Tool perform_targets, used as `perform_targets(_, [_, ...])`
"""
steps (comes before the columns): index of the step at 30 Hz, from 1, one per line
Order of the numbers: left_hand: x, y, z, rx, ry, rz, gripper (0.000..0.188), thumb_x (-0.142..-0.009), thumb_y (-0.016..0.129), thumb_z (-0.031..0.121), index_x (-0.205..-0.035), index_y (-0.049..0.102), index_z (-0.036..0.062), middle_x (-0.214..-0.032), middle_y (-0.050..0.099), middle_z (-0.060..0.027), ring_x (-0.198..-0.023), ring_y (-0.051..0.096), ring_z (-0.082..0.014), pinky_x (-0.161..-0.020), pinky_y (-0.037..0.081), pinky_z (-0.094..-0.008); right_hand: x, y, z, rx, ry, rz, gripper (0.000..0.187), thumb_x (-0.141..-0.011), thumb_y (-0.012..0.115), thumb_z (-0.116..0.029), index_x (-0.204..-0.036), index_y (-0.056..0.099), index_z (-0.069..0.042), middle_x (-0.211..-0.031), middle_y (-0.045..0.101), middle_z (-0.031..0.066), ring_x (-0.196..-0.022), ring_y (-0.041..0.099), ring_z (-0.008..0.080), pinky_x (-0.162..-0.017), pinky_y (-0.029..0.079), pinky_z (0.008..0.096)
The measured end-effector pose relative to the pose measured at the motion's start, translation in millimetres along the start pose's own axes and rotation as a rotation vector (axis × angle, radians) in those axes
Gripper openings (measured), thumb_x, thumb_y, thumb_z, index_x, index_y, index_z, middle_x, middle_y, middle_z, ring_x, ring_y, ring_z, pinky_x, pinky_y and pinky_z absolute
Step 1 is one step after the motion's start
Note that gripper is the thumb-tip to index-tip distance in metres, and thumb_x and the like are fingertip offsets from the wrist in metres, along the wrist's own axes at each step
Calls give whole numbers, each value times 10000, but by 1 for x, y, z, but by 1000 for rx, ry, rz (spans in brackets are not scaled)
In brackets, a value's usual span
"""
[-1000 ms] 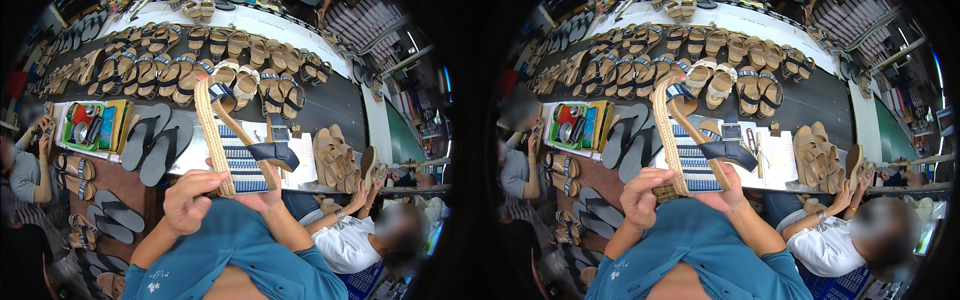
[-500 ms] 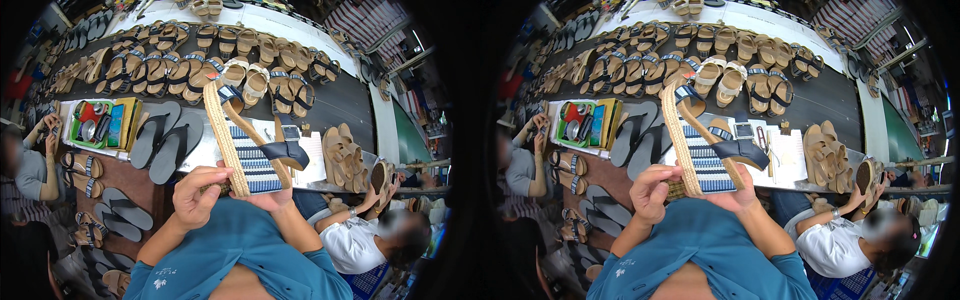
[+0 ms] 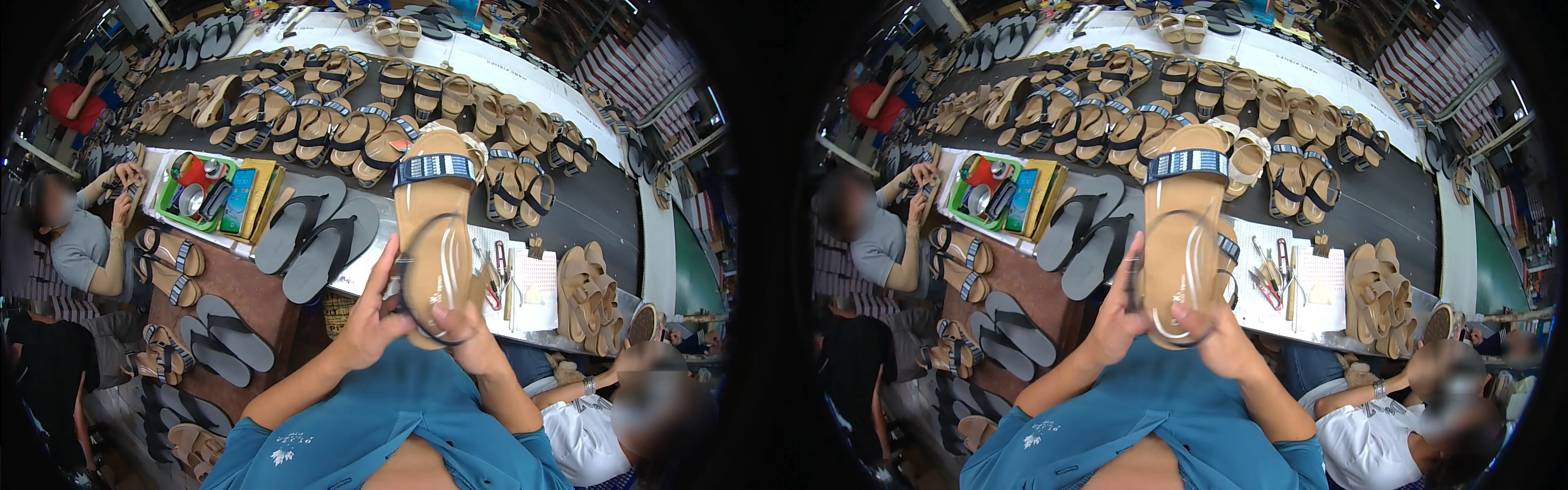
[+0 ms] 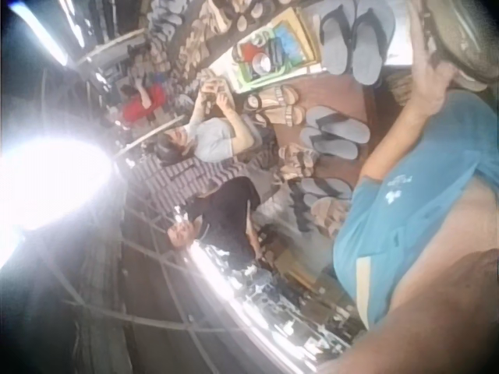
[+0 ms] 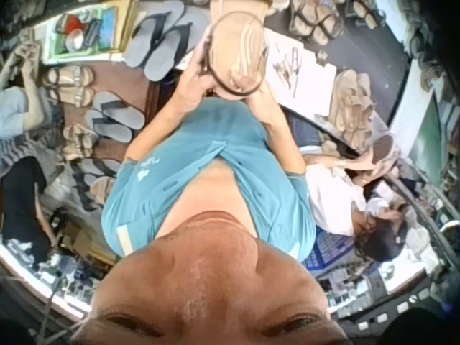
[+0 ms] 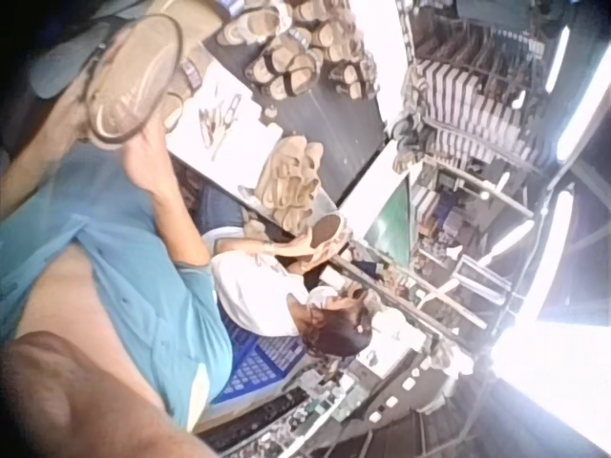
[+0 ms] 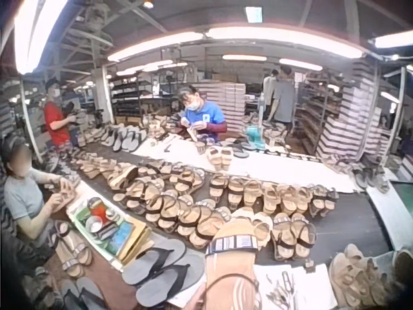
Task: The person picks up and examines several pairs of sandals at a shoe stall. They turn the sandals over to view the soles and straps, then place them back on the display table. The person handles multiple styles including white, blue, and brown sandals.
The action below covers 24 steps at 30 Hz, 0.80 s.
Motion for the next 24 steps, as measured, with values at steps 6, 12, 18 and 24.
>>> perform_targets(6, [-7, -10, -6, 366, -144, 46, 824, -940, 622, 336, -1536, 149, 22, -1499, 372, -150, -1367, 406, -239, -1134, 332, -388, 7, 18, -1, 812, -569, 92, 811, -906, 670, -356, -1503, 246, -7, -1546, 161, 341, -1447, 129, 502, -1154, 213, 482])
perform_targets(12, [2, -28, -38, 900, -200, -6, 803, -890, 616, 512, -1478, 341, 38, -1466, 427, -188, -1320, 470, -344, -1074, 428, -523, 17, 18, -17, 810, -695, -20, 428, -815, 750, -266, -1203, 680, -97, -1538, 229, 333, -1454, 151, 501, -1153, 181, 542])
perform_targets(18, [1, -25, -47, 1163, -299, 18, 805, -905, 606, 499, -1506, 301, 60, -1518, 352, -173, -1419, 324, -340, -1116, 369, -551, 2, -93, 68, 780, -188, 452, 699, -911, 589, -59, -1513, 238, -1, -1495, 343, 247, -1357, 394, 348, -1089, 360, 401])
perform_targets(24, [7, -29, -45, 1154, -231, 7, 786, -911, 595, 489, -1508, 300, 74, -1537, 335, -153, -1437, 280, -363, -1139, 308, -591, 22, -137, 127, 192, 270, 46, 982, -857, 657, 20, -1554, -32, -40, -1545, 266, 234, -1368, 382, 340, -1068, 401, 376])
Point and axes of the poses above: each hand's wrist, its own x-axis away from the middle knuckle, its own y-axis out of the palm, z = x × y, the point moved 3 cm from there along -x, towards the middle knuckle
